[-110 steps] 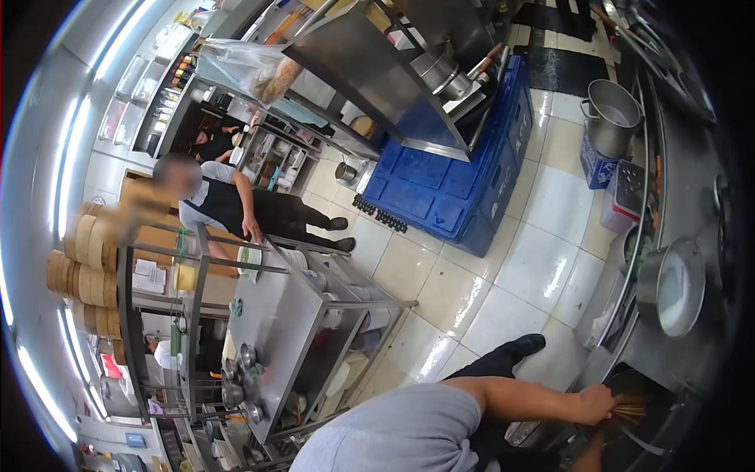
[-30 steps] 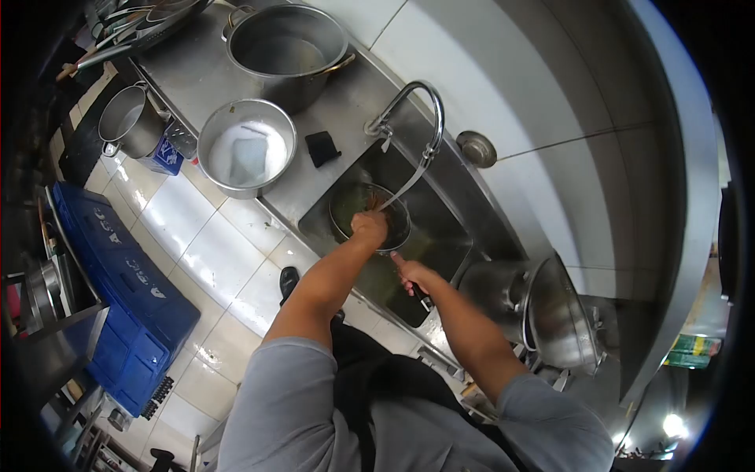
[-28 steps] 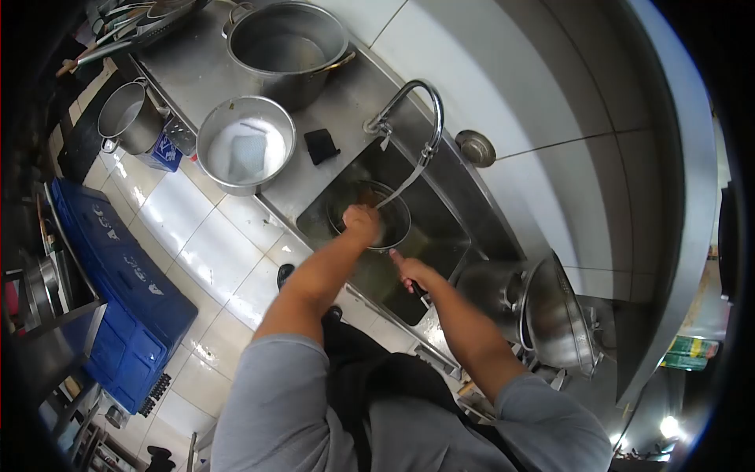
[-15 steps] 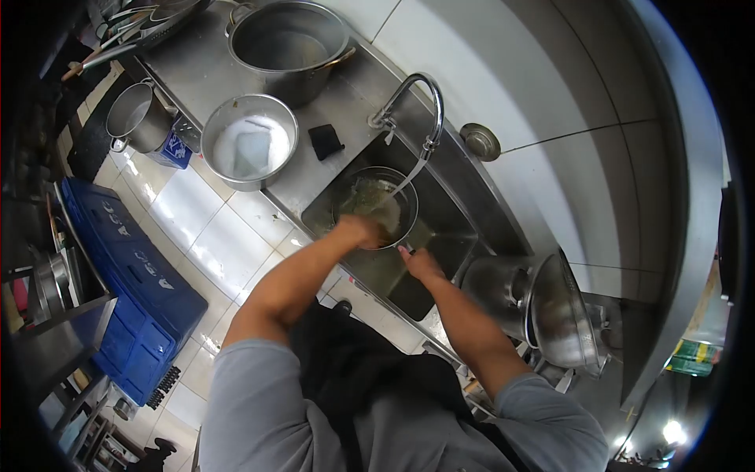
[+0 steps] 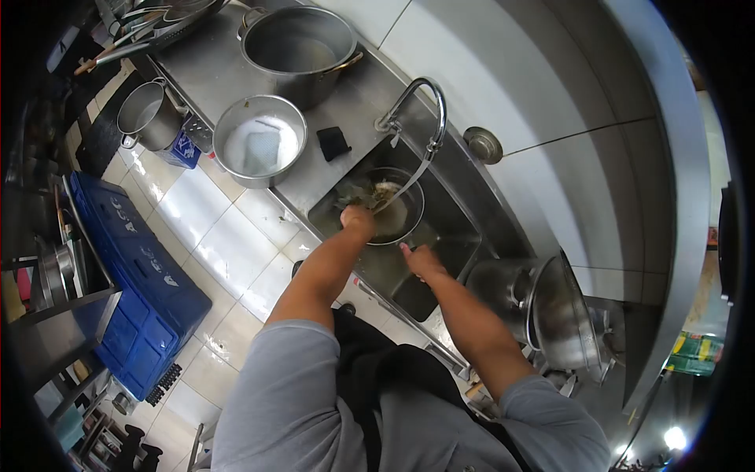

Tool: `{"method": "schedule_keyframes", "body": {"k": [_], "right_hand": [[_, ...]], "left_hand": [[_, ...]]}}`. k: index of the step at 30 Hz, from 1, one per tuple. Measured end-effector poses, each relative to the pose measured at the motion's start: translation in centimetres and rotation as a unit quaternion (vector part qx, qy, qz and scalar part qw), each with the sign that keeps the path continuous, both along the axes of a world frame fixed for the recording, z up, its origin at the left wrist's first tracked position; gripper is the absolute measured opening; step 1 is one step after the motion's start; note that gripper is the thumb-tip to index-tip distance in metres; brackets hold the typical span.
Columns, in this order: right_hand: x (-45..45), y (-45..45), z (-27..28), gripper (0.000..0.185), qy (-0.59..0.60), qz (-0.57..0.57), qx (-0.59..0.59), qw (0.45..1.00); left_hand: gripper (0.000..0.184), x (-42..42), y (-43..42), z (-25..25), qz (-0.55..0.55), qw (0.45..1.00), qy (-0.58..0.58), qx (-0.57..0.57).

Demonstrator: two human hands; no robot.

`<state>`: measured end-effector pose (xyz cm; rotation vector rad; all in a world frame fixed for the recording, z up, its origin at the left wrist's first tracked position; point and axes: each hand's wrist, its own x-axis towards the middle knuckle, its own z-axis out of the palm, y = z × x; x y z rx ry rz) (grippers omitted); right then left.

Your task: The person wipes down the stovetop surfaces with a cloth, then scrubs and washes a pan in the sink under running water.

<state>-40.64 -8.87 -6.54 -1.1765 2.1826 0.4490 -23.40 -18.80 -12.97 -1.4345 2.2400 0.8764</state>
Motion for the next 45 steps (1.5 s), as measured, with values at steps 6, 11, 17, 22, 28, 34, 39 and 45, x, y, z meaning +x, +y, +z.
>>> {"method": "schedule_keyframes", "body": {"k": [6,11,17,22,28,34,39,45], "right_hand": [[1.7,-0.3,3.7,0.065,-0.061,-0.087,0.075,0.992],[0.1,1.6,0.1,0.039,-0.403,-0.269,0.08,0.871],[-1.7,4.2,-1.4,0.024,-0.697,-0.589,0.181,0.366],[0.5,9.8,1.8,0.02,-0.331,-0.205,-0.048,0.92],[-1.5,15.1,5.1,0.035,-0.058,-0.027,-0.161,0.985],[-2.1,17.7,7.7,0.033,-0.072,-0.088,-0.169,0.979],[-1.6,17.7,11.3,0.03,-0.283,-0.216,-0.183,0.916],[-1.3,18.3,13.0,0.035,-0.46,-0.358,-0.14,0.8]], "left_hand": [[0.076,1.1,1.3,3.1,-0.01,0.997,0.045,0.06],[0.071,-0.3,-1.4,-0.9,0.147,0.987,0.047,0.038],[0.066,7.3,1.3,15.0,0.053,0.997,0.056,-0.021],[0.076,11.9,1.1,18.0,0.144,0.96,0.068,-0.231],[0.057,9.6,-3.5,10.4,0.161,0.83,0.057,-0.531],[0.039,-7.8,-2.0,18.3,0.158,0.826,0.484,-0.242],[0.075,-17.3,-8.8,18.8,0.261,0.771,0.53,-0.24],[0.066,-14.5,-8.4,17.4,0.267,0.703,0.637,-0.169]]}}
